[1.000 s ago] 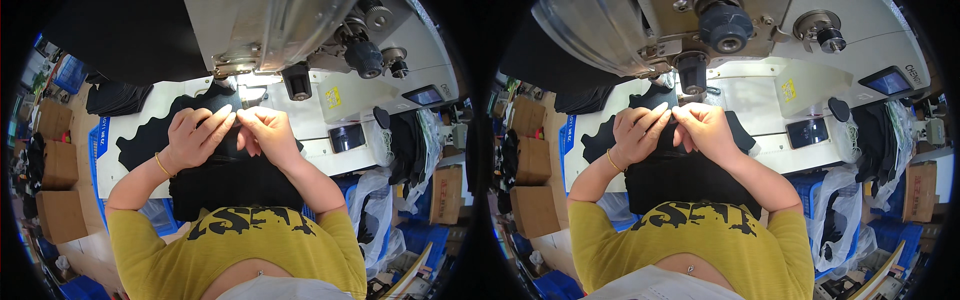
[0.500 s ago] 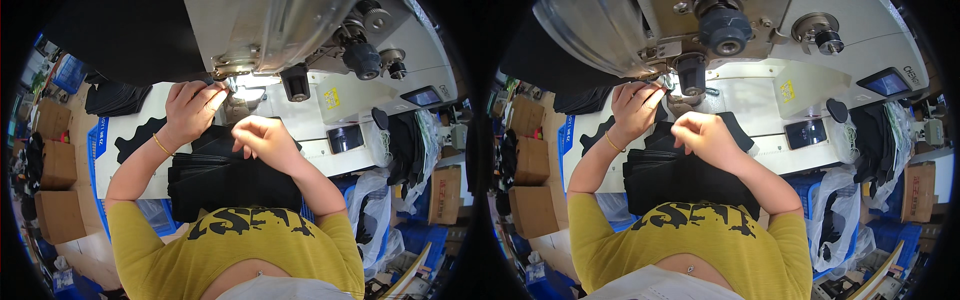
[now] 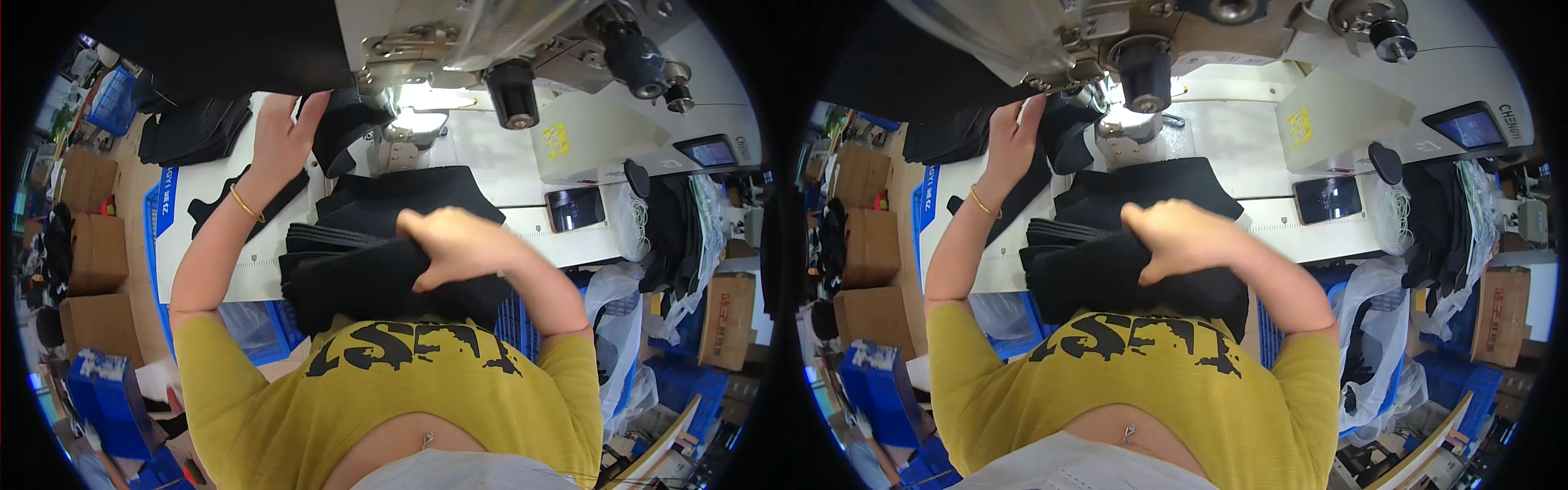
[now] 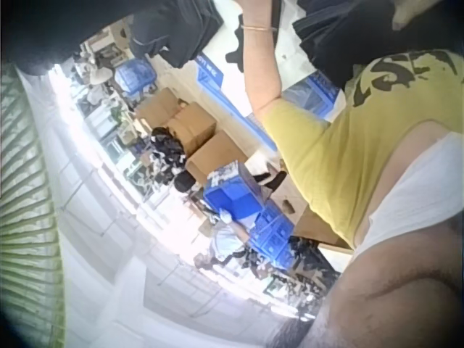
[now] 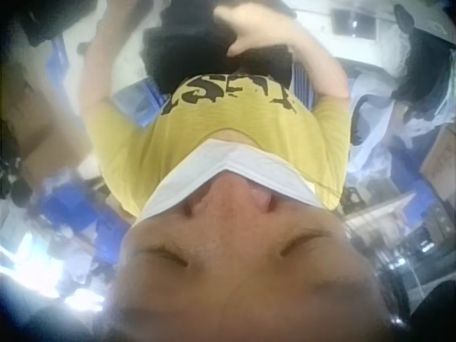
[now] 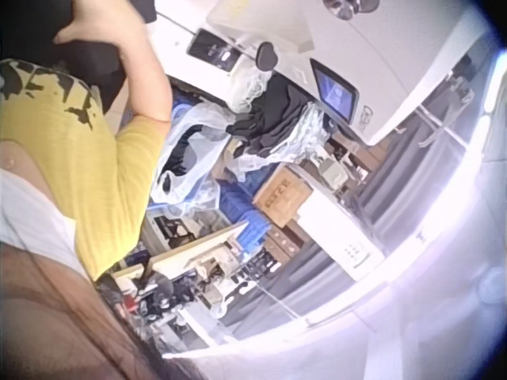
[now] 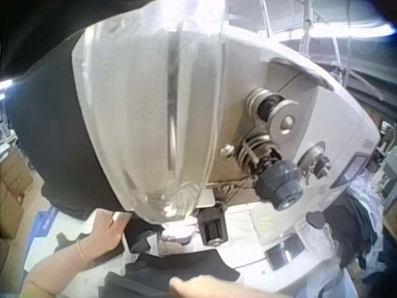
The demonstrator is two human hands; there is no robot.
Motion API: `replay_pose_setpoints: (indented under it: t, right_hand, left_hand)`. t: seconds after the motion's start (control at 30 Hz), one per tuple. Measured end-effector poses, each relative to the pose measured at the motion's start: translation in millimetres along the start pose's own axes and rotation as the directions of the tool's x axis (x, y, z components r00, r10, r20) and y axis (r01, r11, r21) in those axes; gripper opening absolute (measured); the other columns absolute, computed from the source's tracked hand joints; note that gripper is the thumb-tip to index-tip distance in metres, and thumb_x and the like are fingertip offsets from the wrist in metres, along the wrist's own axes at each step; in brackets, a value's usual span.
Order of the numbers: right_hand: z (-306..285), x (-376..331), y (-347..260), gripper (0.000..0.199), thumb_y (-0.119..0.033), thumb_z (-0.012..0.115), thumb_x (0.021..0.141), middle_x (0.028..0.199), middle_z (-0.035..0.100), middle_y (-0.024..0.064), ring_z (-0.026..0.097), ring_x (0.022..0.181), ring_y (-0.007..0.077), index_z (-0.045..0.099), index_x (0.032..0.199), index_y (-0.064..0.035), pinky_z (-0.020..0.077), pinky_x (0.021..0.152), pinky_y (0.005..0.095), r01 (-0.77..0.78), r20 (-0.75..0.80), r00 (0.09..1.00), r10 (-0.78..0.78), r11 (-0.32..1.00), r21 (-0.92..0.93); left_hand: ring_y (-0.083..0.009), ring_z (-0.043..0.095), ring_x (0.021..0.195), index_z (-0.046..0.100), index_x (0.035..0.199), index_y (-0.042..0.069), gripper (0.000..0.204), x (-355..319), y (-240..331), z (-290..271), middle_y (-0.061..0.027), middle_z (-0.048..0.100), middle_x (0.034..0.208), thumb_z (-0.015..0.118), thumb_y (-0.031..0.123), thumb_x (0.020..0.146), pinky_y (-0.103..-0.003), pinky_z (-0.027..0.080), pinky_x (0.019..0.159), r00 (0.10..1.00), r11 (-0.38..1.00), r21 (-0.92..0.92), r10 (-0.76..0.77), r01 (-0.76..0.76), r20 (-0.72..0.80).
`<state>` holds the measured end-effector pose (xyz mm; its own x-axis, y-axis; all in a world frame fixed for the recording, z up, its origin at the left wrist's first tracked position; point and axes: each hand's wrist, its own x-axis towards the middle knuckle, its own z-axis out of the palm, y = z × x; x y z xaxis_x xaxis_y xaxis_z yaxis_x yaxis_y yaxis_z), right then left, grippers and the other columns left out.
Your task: The person sews black fabric pieces together using an industrial sewing machine.
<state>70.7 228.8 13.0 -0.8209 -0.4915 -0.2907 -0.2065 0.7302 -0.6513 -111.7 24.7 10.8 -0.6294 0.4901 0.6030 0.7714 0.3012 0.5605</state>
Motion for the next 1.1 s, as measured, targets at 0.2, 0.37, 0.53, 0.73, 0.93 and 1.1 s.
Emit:
replay_pose_setpoints:
  t: [0.2,0.37,0.53,0.73,0.93,1.1]
  right_hand:
    - [-48,6,19,0.064,-0.023,0.082,0.06,0.091,0.065,0.0203,0.065,0.087,0.0344,0.054,0.111,0.0022,0.051,0.078,0.0397,0.072,-0.189,0.98,-0.069,0.997,0.008]
    - [-23,0,21,0.059,-0.037,0.085,0.06,0.09,0.061,0.0173,0.06,0.091,0.0348,0.057,0.097,-0.001,0.0453,0.084,0.0425,-0.089,-0.5,0.855,-0.141,0.909,-0.408]
    - [-13,-8,12,0.063,-0.026,0.085,0.06,0.099,0.058,0.0145,0.056,0.098,0.0343,0.057,0.111,-0.0002,0.0437,0.089,0.042,-0.071,-0.598,0.778,-0.19,0.92,-0.384]
    - [-17,-17,23,0.045,-0.022,0.077,0.073,0.096,0.061,0.012,0.059,0.092,0.0311,0.059,0.111,-0.0052,0.0453,0.085,0.0399,0.048,-0.569,0.74,-0.359,0.872,-0.488]
    - [-46,-21,-27,0.023,-0.016,0.073,0.072,0.073,0.057,0.0043,0.06,0.069,0.0256,0.057,0.085,-0.0075,0.0467,0.056,0.0375,0.367,-0.392,0.711,-0.583,0.784,-0.501]
    - [-29,-36,-30,0.02,-0.011,0.072,0.077,0.071,0.062,0.0038,0.058,0.059,0.0165,0.061,0.093,-0.0058,0.0446,0.053,0.0301,0.17,-0.612,0.756,-0.232,0.973,-0.159]
  left_hand:
    - [-0.0037,0.05,0.068,0.07,0.094,-0.002,0.027,-1,2,3,0.0048,0.062,0.073,0.065,0.025,0.092,-0.02,0.042,0.065,0.949,0.918,-0.251,-0.274,0.307,0.157]
    - [-0.0064,0.061,0.068,0.072,0.09,-0.002,0.024,17,27,-50,-0.0032,0.07,0.077,0.073,0.021,0.083,-0.024,0.048,0.065,0.986,0.987,-0.025,-0.156,0.158,0.049]
    - [-0.0082,0.048,0.054,0.062,0.07,-0.002,0.032,16,-16,-131,-0.0018,0.053,0.057,0.073,0.026,0.081,-0.026,0.04,0.053,0.956,0.916,0.323,-0.281,0.24,0.086]
    - [-0.0227,0.06,0.072,0.066,0.086,0.0,0.026,-69,-92,-123,-0.0108,0.064,0.077,0.073,0.024,0.08,-0.034,0.047,0.068,0.928,0.792,0.607,-0.276,0.072,0.25]
    - [-0.0315,0.062,0.093,0.064,0.104,-0.001,0.03,-32,97,-65,-0.015,0.066,0.102,0.071,0.017,0.081,-0.036,0.048,0.082,0.912,0.855,0.331,0.336,-0.4,0.235]
    - [-0.0214,0.062,0.069,0.065,0.102,-0.002,0.028,-20,97,-77,-0.0101,0.067,0.084,0.073,0.005,0.077,-0.031,0.049,0.066,0.692,0.98,0.044,-0.169,0.195,0.702]
